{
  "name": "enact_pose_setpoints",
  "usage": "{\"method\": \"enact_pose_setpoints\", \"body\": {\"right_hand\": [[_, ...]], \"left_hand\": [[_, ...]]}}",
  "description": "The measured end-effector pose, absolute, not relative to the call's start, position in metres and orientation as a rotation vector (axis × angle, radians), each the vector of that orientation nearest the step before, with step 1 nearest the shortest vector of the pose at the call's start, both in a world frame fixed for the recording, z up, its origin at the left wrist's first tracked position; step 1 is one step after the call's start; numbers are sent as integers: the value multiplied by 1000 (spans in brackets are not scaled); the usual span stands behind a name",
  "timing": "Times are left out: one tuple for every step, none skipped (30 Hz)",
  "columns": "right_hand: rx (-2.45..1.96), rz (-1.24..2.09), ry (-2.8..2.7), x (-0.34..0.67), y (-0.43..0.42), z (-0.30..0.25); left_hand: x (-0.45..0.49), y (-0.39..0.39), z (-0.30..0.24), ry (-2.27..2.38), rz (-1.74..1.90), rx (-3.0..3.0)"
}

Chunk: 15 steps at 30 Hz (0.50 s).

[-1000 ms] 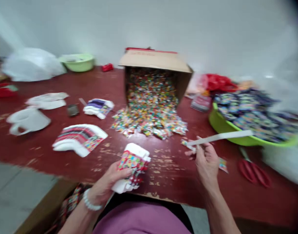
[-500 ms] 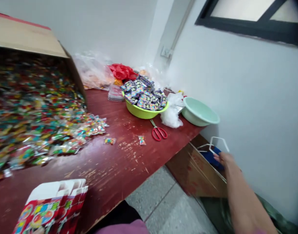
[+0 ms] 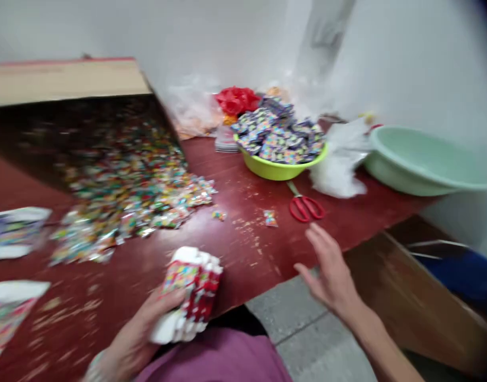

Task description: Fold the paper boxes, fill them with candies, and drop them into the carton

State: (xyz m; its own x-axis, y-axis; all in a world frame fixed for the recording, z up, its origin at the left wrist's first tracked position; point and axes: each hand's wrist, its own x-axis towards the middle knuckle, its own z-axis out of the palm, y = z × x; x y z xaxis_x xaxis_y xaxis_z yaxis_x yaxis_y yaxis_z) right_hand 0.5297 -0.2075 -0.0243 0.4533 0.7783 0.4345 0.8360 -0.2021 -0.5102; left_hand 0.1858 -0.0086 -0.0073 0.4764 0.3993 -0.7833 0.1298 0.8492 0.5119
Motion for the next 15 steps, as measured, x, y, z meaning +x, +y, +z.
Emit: {"method": "enact_pose_setpoints", "body": {"right_hand": [[-1889, -154, -1587, 495, -188, -24], [-1772, -237, -1748, 464, -170, -22], [-1650, -310, -1848, 438, -155, -20], [-1551, -353, -1910, 418, -142, -18], [-1478, -372, -1970, 404, -131, -16], [-1418, -365, -2023, 395, -121, -15], [-1372, -331, -2077, 390, -113, -14], [-1334, -273, -2128, 388, -105, -14], [-1302, -201, -2160, 386, -99, -14], [-1277, -118, -2163, 385, -94, -13], [-1259, -26, -2139, 383, -90, -13], [-1245, 67, -2080, 380, -86, -12], [-1238, 162, -1992, 374, -83, -11], [-1242, 267, -1891, 368, -80, -9], [-1257, 379, -1782, 361, -77, -7]], "left_hand": [[201, -11, 10, 1034, 185, 584], [215, -13, 23, 965, 199, 596], [225, -15, 31, 909, 221, 591], [232, -17, 35, 885, 230, 571], [235, -18, 37, 857, 237, 545], [233, -20, 36, 836, 243, 514], [229, -21, 35, 820, 248, 486], [223, -21, 33, 803, 260, 464], [216, -20, 31, 784, 264, 448], [208, -18, 30, 759, 249, 445], [199, -15, 30, 727, 210, 457], [191, -11, 31, 685, 152, 485], [182, -7, 32, 643, 95, 525], [173, -2, 34, 608, 55, 571], [164, 1, 36, 586, 42, 619]]}}
